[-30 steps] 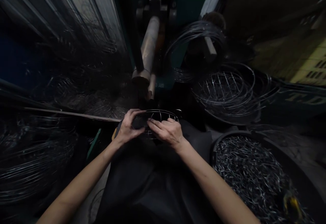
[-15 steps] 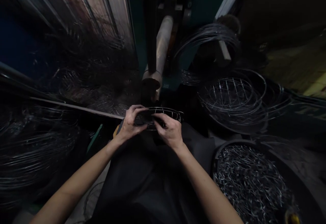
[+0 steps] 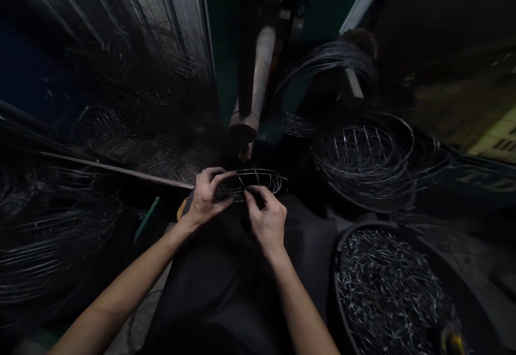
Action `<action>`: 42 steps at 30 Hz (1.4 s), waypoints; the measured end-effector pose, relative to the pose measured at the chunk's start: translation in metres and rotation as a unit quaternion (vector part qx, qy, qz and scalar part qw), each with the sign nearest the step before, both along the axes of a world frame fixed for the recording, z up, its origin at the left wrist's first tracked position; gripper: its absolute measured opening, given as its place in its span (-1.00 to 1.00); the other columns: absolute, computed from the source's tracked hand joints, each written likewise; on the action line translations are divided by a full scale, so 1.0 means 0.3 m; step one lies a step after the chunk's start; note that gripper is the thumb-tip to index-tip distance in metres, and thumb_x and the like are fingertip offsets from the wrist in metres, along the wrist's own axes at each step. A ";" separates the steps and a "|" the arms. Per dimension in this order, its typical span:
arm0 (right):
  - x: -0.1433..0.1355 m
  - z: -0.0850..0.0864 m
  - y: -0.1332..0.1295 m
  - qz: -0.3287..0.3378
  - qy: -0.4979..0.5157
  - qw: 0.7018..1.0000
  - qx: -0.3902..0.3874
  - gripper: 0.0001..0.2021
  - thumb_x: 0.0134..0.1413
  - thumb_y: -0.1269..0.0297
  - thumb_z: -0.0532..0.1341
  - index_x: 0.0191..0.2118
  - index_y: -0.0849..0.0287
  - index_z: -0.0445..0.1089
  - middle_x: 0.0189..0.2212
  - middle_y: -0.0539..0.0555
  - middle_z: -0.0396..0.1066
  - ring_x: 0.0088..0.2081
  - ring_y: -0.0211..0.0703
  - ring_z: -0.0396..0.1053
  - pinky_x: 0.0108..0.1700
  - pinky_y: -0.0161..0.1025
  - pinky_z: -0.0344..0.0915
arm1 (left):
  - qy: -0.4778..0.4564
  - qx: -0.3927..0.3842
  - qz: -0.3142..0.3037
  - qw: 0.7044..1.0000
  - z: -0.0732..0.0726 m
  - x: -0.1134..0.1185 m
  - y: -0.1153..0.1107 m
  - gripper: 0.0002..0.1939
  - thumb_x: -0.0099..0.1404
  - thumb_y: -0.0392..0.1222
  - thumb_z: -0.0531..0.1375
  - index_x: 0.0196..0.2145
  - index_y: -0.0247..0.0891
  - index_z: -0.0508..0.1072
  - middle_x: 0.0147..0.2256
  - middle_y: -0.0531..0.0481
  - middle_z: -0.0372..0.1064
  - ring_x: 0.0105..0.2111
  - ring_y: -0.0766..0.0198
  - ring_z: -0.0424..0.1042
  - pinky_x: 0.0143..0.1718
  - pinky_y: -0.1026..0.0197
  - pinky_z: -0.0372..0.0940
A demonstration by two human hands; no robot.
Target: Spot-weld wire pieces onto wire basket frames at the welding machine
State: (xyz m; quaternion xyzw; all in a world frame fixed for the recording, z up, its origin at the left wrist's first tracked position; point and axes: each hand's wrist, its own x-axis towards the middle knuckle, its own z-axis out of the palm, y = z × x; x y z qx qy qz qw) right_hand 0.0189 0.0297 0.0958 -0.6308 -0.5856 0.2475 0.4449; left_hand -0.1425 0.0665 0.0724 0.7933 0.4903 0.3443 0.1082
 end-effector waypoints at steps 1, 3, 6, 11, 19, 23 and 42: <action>-0.003 -0.004 -0.003 -0.004 -0.003 1.000 0.003 -0.78 0.08 0.12 0.18 -0.32 0.16 0.46 -0.38 0.04 0.49 -0.39 -0.21 0.41 -0.36 -0.32 0.32 | -0.005 0.003 -0.002 1.000 -0.002 -0.002 0.000 -0.50 0.11 -0.23 0.23 0.04 -0.17 0.32 -0.05 -0.13 0.25 -0.03 0.07 0.26 -0.02 0.03 0.13; -0.009 -0.013 -0.004 -0.007 -0.002 1.000 0.004 -0.78 0.08 0.12 0.18 -0.33 0.16 0.46 -0.38 0.05 0.48 -0.39 -0.22 0.41 -0.36 -0.33 0.31 | -0.008 0.003 -0.004 1.000 -0.012 -0.006 -0.001 -0.49 0.10 -0.24 0.23 0.04 -0.17 0.31 -0.03 -0.13 0.25 -0.01 0.06 0.25 0.00 0.02 0.13; -0.025 -0.017 0.001 -0.020 0.009 1.000 -0.007 -0.78 0.07 0.12 0.18 -0.34 0.15 0.46 -0.42 0.02 0.48 -0.47 -0.26 0.37 -0.40 -0.34 0.30 | 0.001 0.009 0.002 1.000 -0.027 -0.012 -0.005 -0.48 0.10 -0.22 0.24 0.05 -0.15 0.31 -0.02 -0.13 0.23 0.00 0.06 0.25 0.01 0.02 0.14; -0.046 0.025 0.017 -0.047 0.051 0.997 -0.026 -0.76 -0.02 0.08 0.22 -0.42 0.16 0.47 -0.52 0.00 0.46 -0.56 -0.28 0.30 -0.46 -0.33 0.26 | 0.018 0.006 0.015 1.000 0.005 -0.017 -0.015 -0.45 0.10 -0.21 0.25 0.07 -0.09 0.30 -0.02 -0.10 0.23 -0.03 0.06 0.26 0.00 0.03 0.13; 0.011 0.002 0.045 -0.061 0.087 0.993 -0.058 -0.68 -0.10 0.01 0.28 -0.35 0.19 0.51 -0.58 0.01 0.41 -0.50 -0.23 0.33 -0.44 -0.31 0.26 | 0.033 -0.012 -0.018 0.999 0.050 0.000 0.018 -0.44 0.07 -0.23 0.25 0.06 -0.13 0.32 -0.04 -0.11 0.25 -0.05 0.05 0.26 -0.06 0.06 0.11; -0.001 0.000 0.040 -0.082 0.049 0.995 -0.043 -0.70 -0.07 0.03 0.26 -0.36 0.17 0.50 -0.55 0.01 0.43 -0.50 -0.25 0.33 -0.42 -0.32 0.28 | 0.040 -0.006 -0.013 0.999 0.058 0.004 0.016 -0.46 0.08 -0.24 0.24 0.06 -0.13 0.32 -0.04 -0.12 0.26 -0.04 0.05 0.26 -0.06 0.06 0.10; -0.054 -0.084 0.031 -0.107 -0.066 0.985 0.114 -0.79 0.07 0.13 0.20 -0.33 0.18 0.42 -0.48 0.02 0.45 -0.54 -0.30 0.35 -0.45 -0.35 0.30 | -0.003 0.000 -0.005 1.000 0.009 -0.005 0.017 -0.51 0.10 -0.20 0.25 0.02 -0.10 0.36 -0.04 -0.11 0.25 -0.03 0.04 0.25 -0.03 0.01 0.14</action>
